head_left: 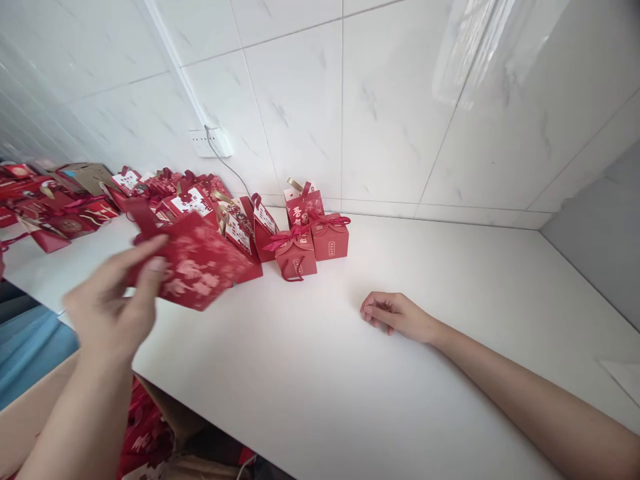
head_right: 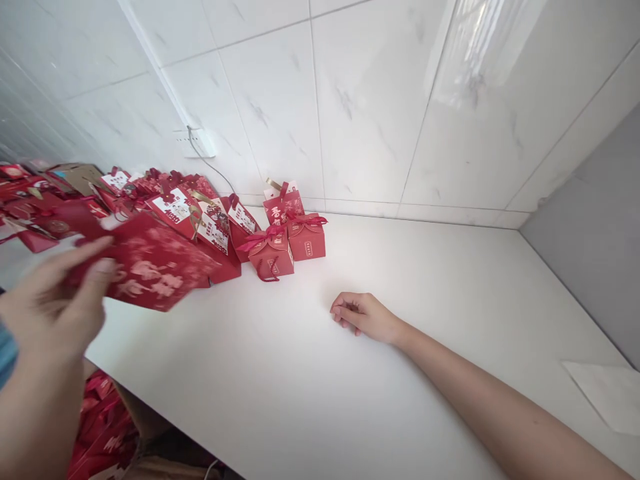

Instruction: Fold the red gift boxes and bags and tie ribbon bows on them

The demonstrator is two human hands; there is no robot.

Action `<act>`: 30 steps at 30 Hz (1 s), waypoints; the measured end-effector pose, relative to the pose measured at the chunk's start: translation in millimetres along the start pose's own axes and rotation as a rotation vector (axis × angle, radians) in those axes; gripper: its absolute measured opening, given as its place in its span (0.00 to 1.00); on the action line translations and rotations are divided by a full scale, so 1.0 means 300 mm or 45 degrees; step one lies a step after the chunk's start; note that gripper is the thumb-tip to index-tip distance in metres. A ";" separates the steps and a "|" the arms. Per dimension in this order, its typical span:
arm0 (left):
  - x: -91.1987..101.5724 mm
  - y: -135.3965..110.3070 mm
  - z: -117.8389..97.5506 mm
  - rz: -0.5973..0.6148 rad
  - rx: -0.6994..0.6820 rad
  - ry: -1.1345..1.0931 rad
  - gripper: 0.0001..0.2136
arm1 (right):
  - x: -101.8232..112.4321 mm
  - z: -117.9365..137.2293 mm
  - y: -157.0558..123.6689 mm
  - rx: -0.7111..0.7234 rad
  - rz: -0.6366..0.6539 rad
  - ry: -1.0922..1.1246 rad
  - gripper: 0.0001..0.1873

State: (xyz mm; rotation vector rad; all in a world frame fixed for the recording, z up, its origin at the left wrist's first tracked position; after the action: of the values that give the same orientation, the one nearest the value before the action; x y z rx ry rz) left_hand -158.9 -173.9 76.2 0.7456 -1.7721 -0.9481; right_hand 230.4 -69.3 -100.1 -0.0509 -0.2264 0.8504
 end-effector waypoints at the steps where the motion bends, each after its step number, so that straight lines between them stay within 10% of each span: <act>1: -0.046 -0.003 -0.047 0.167 -0.136 -0.102 0.20 | 0.000 0.000 0.000 0.005 -0.004 -0.001 0.16; 6: -0.336 -0.058 -0.231 0.660 -0.433 -0.560 0.29 | -0.007 0.004 -0.006 0.082 -0.062 -0.029 0.17; 10: -0.587 -0.073 -0.314 0.658 -0.187 -0.955 0.36 | 0.018 -0.006 -0.007 0.191 -0.429 -0.103 0.21; 16: -0.855 -0.101 -0.347 0.771 0.314 -1.367 0.19 | 0.075 -0.024 0.003 0.318 -0.872 -0.327 0.24; 23: -0.967 -0.233 -0.319 0.967 0.767 -1.667 0.22 | 0.082 -0.022 0.006 0.339 -0.928 -0.349 0.38; 27: -0.958 -0.253 -0.311 1.020 0.654 -1.621 0.23 | 0.086 -0.011 0.008 0.436 -0.895 -0.160 0.30; 30: -0.919 -0.242 -0.330 0.760 0.463 -1.402 0.20 | 0.107 0.056 -0.005 0.651 -1.021 -0.221 0.22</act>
State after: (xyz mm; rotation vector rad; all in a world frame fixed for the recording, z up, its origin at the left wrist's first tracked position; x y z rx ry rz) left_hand 36.7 -13.3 -88.2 -0.2322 -2.9360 -0.6315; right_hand 248.3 -47.1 -77.9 0.5625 -0.1638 0.0907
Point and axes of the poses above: each hand's wrist, its own y-axis towards the middle knuckle, its own x-axis out of the back of the hand, z = x × y, the point moved 2 cm from there along y, towards the middle knuckle, and after that the axes turned 5 degrees about z, right-handed, at the moved point
